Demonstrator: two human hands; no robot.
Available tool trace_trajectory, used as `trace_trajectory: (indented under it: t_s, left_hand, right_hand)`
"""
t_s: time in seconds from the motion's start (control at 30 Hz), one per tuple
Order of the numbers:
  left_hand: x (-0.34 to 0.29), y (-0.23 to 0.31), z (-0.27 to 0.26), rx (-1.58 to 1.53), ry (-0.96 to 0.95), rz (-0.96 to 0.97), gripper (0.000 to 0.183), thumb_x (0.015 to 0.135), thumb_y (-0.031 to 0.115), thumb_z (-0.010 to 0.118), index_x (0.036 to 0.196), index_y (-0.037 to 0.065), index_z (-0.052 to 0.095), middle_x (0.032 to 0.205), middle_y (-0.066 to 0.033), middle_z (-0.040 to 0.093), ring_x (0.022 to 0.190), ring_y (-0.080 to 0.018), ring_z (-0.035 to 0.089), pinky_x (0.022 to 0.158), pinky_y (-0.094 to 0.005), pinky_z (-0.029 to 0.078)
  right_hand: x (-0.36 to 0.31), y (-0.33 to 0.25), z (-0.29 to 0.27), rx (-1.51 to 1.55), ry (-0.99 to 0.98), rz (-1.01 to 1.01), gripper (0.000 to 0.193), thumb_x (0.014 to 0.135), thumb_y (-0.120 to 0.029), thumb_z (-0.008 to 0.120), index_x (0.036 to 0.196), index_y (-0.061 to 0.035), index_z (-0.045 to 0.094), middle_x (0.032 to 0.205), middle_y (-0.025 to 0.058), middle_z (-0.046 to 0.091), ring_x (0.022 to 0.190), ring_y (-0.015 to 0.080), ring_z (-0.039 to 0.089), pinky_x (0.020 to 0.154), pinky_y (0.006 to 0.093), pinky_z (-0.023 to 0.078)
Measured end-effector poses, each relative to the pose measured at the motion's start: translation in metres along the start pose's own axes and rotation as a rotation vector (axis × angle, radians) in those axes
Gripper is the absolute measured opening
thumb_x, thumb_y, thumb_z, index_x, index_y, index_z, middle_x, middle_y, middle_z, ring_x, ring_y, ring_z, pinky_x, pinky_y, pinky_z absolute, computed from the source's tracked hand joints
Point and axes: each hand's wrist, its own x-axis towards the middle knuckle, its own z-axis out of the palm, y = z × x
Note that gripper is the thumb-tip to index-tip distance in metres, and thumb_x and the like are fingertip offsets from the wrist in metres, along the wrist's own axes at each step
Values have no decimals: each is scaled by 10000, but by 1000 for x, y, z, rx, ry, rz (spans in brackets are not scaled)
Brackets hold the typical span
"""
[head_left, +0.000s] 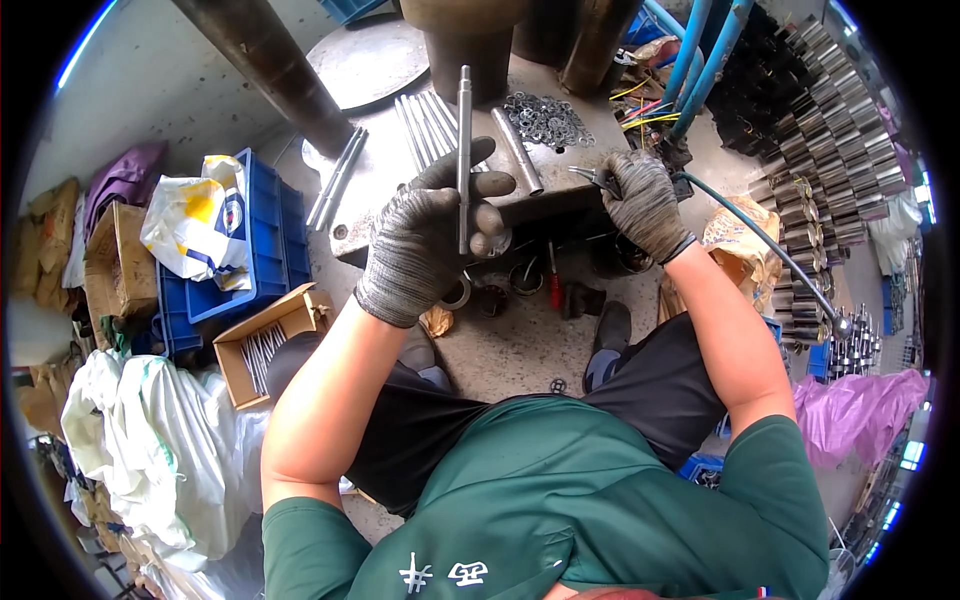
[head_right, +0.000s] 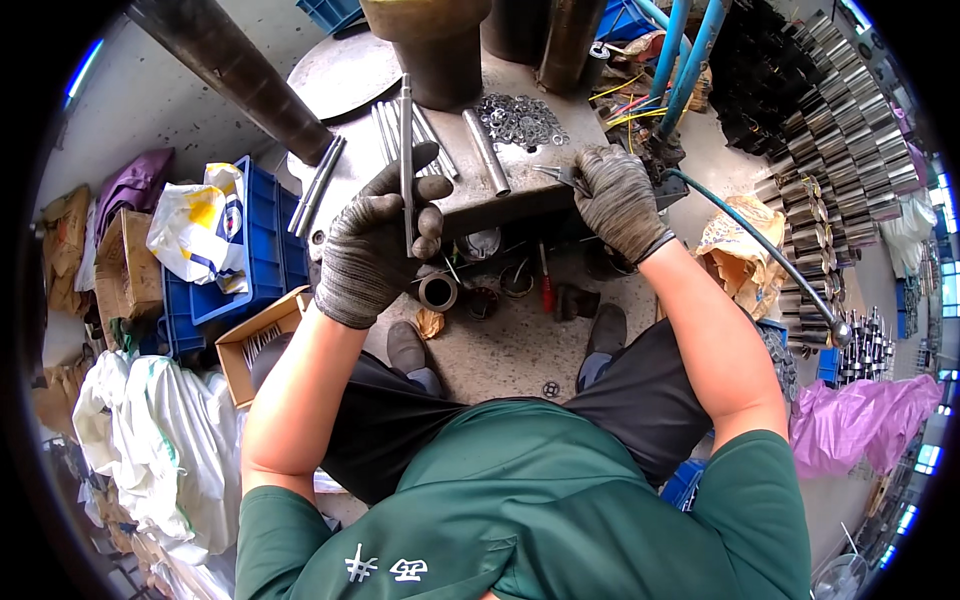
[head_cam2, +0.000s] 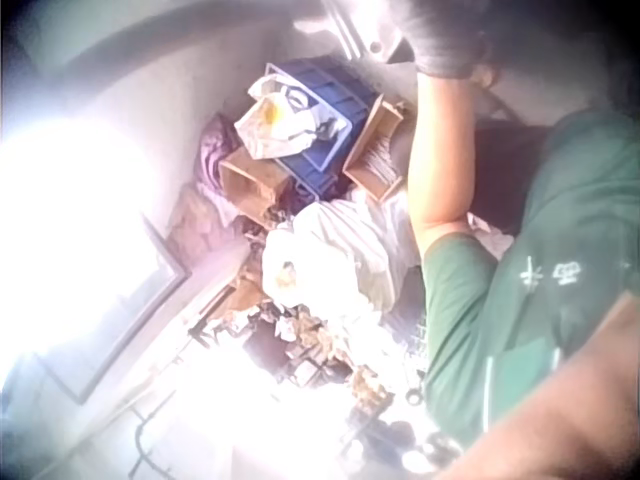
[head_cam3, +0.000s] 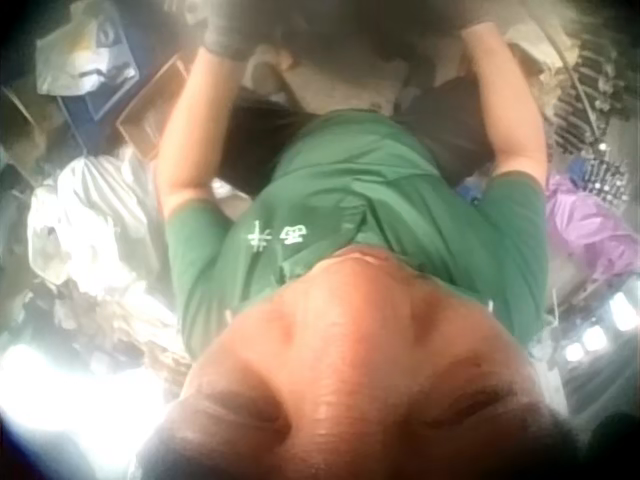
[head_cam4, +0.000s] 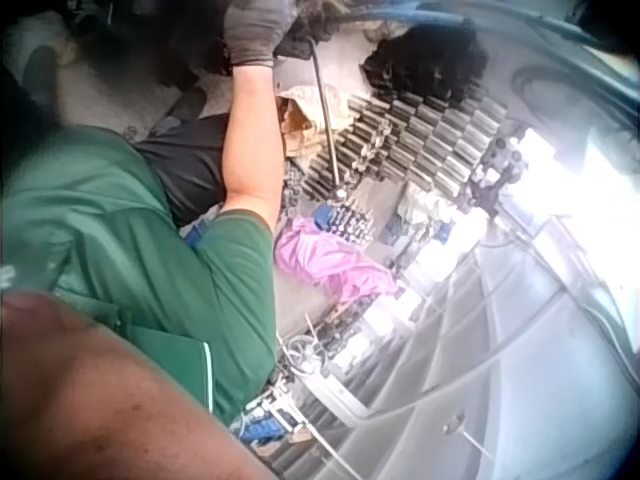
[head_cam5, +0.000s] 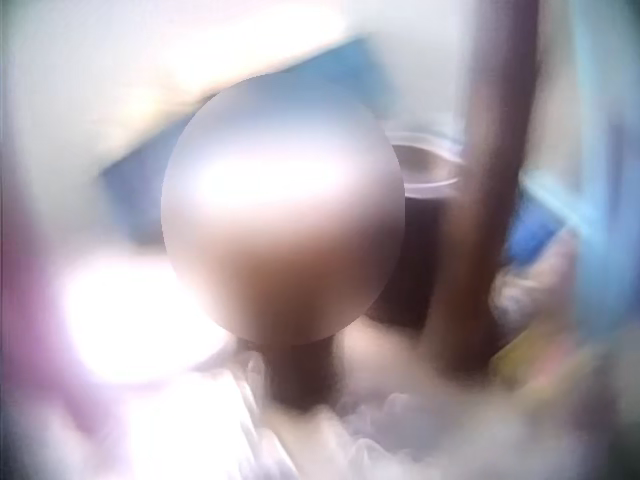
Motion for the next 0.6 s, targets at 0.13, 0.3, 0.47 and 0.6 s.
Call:
trace_trajectory:
  t_s: [0.13, 0.3, 0.47, 0.6]
  left_hand:
    - [1, -1, 5, 25, -22, -7, 733, 866, 89, 669, 1532, -26, 385, 1197, -202, 690, 831, -235, 687, 684, -314, 571]
    - [7, -11, 9, 99, -84, 27, 783, 840, 58, 728, 1541, -18, 388, 1203, -188, 690, 865, -212, 695, 700, -273, 563]
    - [7, -20, 20, 264, 90, 20, 676, 943, 119, 711, 1531, -10, 403, 1158, -166, 684, 888, -186, 699, 716, -260, 567]
    - [13, -29, 23, 441, 165, 3, 525, 935, 160, 715, 1388, -3, 506, 1009, -95, 667, 769, -136, 653, 625, -227, 515]
  right_hand:
    - [3, -5, -8, 247, -8, 132, 204, 794, -76, 717, 963, -31, 612, 887, 153, 663, 880, 322, 651, 809, 445, 521]
    - [4, -20, -17, 896, 52, 409, 182, 872, -66, 764, 994, -34, 633, 905, 44, 679, 902, 114, 639, 853, 286, 517]
    - [6, -68, -49, 1262, 23, 365, 136, 885, -15, 739, 988, -50, 658, 935, 14, 681, 897, 108, 625, 864, 287, 518]
    - [7, -88, -57, 1350, -23, 294, 146, 867, -14, 748, 989, -43, 672, 947, 12, 681, 902, 100, 622, 857, 278, 516]
